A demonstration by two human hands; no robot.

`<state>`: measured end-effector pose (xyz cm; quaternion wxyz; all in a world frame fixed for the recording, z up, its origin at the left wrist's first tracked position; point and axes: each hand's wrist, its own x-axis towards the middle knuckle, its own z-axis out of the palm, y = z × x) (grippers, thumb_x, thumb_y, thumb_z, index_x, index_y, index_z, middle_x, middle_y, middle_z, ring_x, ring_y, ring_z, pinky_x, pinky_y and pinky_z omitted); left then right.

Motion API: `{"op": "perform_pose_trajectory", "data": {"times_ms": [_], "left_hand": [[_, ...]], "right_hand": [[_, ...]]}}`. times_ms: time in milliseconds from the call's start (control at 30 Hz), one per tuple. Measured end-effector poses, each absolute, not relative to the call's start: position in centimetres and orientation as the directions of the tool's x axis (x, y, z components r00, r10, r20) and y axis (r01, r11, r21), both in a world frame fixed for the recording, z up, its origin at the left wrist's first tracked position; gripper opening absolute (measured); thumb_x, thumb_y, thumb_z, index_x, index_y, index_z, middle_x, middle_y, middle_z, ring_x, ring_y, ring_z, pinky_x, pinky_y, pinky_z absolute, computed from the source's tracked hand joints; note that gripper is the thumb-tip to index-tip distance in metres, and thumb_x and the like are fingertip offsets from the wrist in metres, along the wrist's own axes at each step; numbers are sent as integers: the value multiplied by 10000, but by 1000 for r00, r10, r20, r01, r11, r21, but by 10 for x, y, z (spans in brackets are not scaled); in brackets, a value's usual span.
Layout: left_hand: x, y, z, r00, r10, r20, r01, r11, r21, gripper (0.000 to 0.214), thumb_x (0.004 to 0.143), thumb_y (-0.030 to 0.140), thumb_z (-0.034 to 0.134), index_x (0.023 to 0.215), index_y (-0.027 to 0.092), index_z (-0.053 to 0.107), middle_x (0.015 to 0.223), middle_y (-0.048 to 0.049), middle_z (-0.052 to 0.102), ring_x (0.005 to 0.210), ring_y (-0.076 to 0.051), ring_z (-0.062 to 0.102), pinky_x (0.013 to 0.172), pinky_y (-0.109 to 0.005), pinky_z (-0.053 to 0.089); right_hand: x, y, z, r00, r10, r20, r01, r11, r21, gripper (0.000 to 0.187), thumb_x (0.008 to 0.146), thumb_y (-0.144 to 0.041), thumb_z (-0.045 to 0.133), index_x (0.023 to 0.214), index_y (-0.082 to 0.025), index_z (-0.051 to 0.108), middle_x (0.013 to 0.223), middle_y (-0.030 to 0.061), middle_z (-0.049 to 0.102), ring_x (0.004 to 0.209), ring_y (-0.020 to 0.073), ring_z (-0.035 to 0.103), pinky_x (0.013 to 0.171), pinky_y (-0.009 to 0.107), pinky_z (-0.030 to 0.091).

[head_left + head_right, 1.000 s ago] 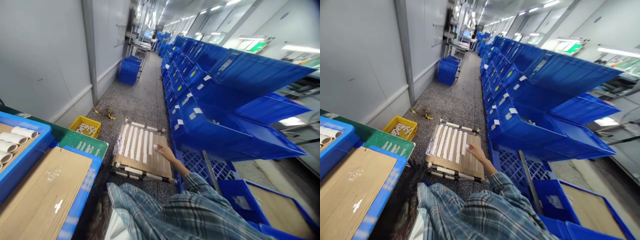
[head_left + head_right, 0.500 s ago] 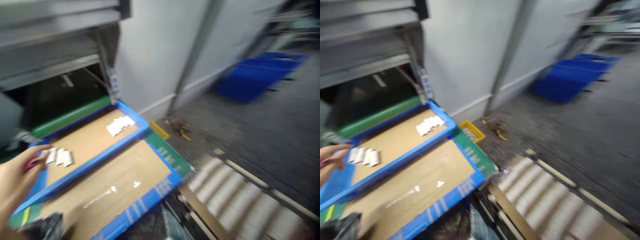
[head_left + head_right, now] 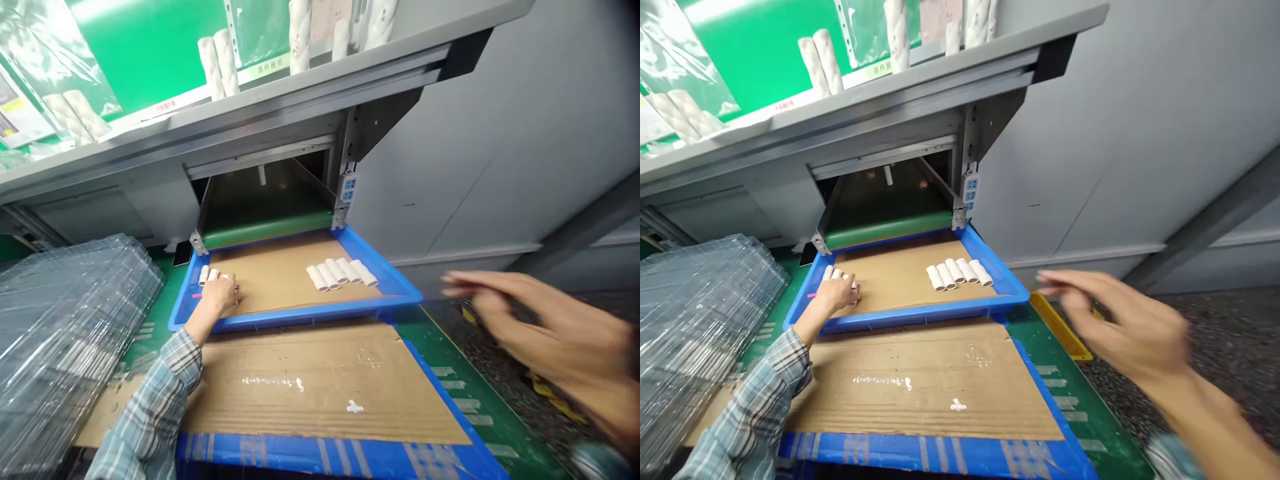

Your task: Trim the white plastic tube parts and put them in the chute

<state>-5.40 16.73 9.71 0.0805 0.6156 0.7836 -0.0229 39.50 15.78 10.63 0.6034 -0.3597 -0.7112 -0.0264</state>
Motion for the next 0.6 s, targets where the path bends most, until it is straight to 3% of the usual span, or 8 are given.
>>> {"op": "perform_pose_trajectory", "data": {"times_ms": [33, 67, 200, 300, 400, 467, 600], "left_hand": [[-54, 168, 94, -215, 964, -158, 969, 231, 91, 358, 1039, 403, 731, 1299, 162, 684, 1324, -114, 691, 1171, -281, 693, 1016, -510, 598], [-55, 167, 92, -198, 968, -153, 968, 218, 126, 357, 1040, 404, 731, 1298, 162, 684, 1301, -110, 698, 1138, -272, 703, 993, -497, 608], [-54, 163, 109, -100, 994, -37, 943, 107, 316, 369, 1043, 400, 705, 1318, 162, 641, 1063, -56, 722, 875, -202, 708, 819, -387, 620], [-41, 154, 135, -4, 990, 138, 886, -61, 460, 325, 1051, 410, 611, 1280, 180, 597, 895, 0, 697, 706, -158, 631, 677, -288, 556], [-17, 144, 157, 60, 933, 355, 830, -245, 502, 269, 1022, 417, 609, 1187, 205, 615, 975, -15, 705, 690, -133, 572, 652, -253, 484], [-1, 139, 165, 67, 873, 484, 813, -329, 481, 224, 980, 375, 662, 1141, 218, 653, 991, -14, 698, 692, -129, 547, 671, -256, 457], [18, 136, 173, 45, 751, 658, 783, -436, 444, 196, 973, 358, 698, 1120, 229, 709, 1022, -28, 682, 707, -138, 533, 711, -269, 462]], "right_hand": [[382, 175, 107, -211, 413, 886, 467, 839, -279, 171, 997, -239, 723, 1067, -302, 865, 823, 6, 837, 713, 142, 782, 722, 331, 598], [366, 188, 109, -300, 368, 880, 394, 888, -237, 268, 997, -169, 663, 1123, -303, 858, 863, 4, 853, 756, 156, 803, 734, 346, 605], [299, 206, 127, -339, 382, 860, 260, 916, -304, 325, 1035, -169, 575, 1259, -267, 789, 1036, 6, 859, 872, 169, 822, 815, 331, 651], [259, 201, 139, -376, 610, 698, 218, 790, -573, 317, 1072, -254, 556, 1340, -251, 726, 1068, 18, 844, 866, 164, 817, 818, 320, 654], [234, 201, 145, -438, 756, 487, 106, 581, -807, 371, 1068, -417, 629, 1371, -210, 683, 1015, 43, 836, 801, 180, 817, 779, 324, 654], [225, 203, 149, -460, 762, 456, -34, 498, -867, 431, 1009, -511, 725, 1297, -192, 690, 998, 53, 831, 807, 194, 814, 767, 326, 655], [224, 208, 159, -406, 737, 541, -260, 474, -841, 440, 897, -511, 859, 1167, -202, 703, 1041, 47, 823, 937, 202, 810, 873, 336, 658]]}}
